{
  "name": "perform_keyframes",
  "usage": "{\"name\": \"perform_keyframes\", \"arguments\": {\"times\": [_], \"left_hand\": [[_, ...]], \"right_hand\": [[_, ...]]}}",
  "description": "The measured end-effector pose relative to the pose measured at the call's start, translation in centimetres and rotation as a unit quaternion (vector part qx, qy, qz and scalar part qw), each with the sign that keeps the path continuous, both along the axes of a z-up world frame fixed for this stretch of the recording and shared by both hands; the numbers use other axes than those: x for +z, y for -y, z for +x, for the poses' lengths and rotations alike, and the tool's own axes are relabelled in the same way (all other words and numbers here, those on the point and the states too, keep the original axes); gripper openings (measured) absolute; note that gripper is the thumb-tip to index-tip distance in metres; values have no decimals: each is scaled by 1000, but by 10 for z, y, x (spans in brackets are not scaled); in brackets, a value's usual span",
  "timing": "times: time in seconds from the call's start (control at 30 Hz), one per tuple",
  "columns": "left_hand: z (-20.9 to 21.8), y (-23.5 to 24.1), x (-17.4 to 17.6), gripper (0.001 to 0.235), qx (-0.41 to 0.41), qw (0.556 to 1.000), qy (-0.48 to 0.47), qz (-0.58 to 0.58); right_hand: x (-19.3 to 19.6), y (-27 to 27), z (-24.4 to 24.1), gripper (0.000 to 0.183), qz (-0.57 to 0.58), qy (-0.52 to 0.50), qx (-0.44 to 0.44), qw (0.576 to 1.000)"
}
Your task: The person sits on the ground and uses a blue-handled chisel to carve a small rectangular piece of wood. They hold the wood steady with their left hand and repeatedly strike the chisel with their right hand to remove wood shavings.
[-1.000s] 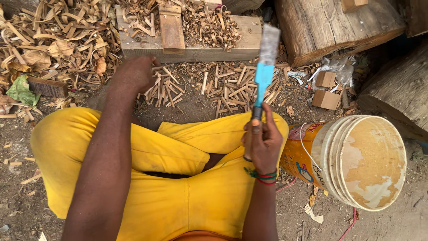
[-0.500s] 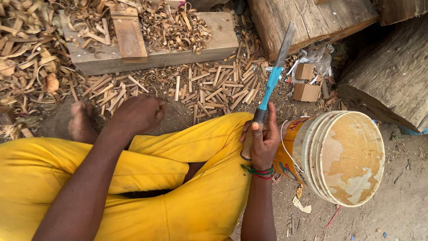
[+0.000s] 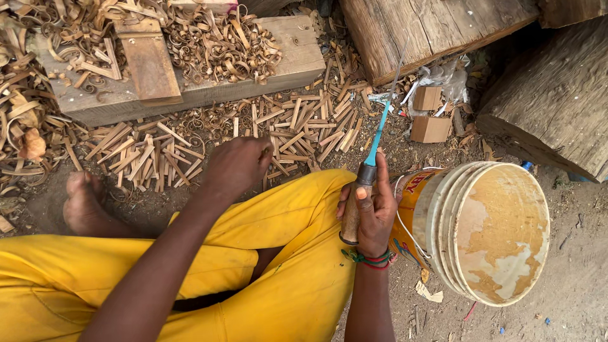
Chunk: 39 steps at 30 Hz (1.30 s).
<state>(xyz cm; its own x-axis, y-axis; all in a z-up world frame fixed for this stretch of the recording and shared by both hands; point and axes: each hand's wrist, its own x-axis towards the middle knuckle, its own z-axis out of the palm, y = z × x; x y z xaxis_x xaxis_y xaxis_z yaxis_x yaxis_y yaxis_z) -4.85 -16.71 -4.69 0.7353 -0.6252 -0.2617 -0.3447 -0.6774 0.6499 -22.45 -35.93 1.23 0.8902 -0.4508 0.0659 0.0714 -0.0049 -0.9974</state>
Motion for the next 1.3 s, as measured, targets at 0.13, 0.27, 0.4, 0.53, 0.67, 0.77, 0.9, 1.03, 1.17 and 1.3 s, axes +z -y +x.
{"name": "perform_keyframes", "arguments": {"times": [0.13,0.27,0.4,0.53,0.67,0.77,0.9,1.03,1.17,1.3], "left_hand": [[9,64,-40,15,26,999,12,-16],[9,94,-72,22,30,998,53,14],[11,90,-75,15,80,994,-72,13],[19,62,-55,26,92,949,-224,-204],[33,31,-14,50,111,875,-361,-302],[34,14,8,58,94,861,-370,-335],[36,-11,24,60,78,819,-402,-401],[35,-35,36,57,65,808,-388,-438],[35,-59,39,59,77,769,-399,-493],[34,-73,37,62,116,748,-386,-528]], "right_hand": [[-2,2,0,83,10,-17,-1,1000],[-4,4,-2,83,-4,-36,5,999],[-6,4,-1,83,-13,-38,12,999],[-8,3,-3,82,-16,-35,8,999],[-8,1,0,82,-14,-36,2,999],[-7,-1,1,81,-19,-37,0,999],[-5,-4,3,80,-37,-37,1,999],[-2,-7,4,78,-51,-46,6,998],[-2,-10,7,77,-84,-59,9,995],[-3,-12,9,79,-131,-79,4,988]]}}
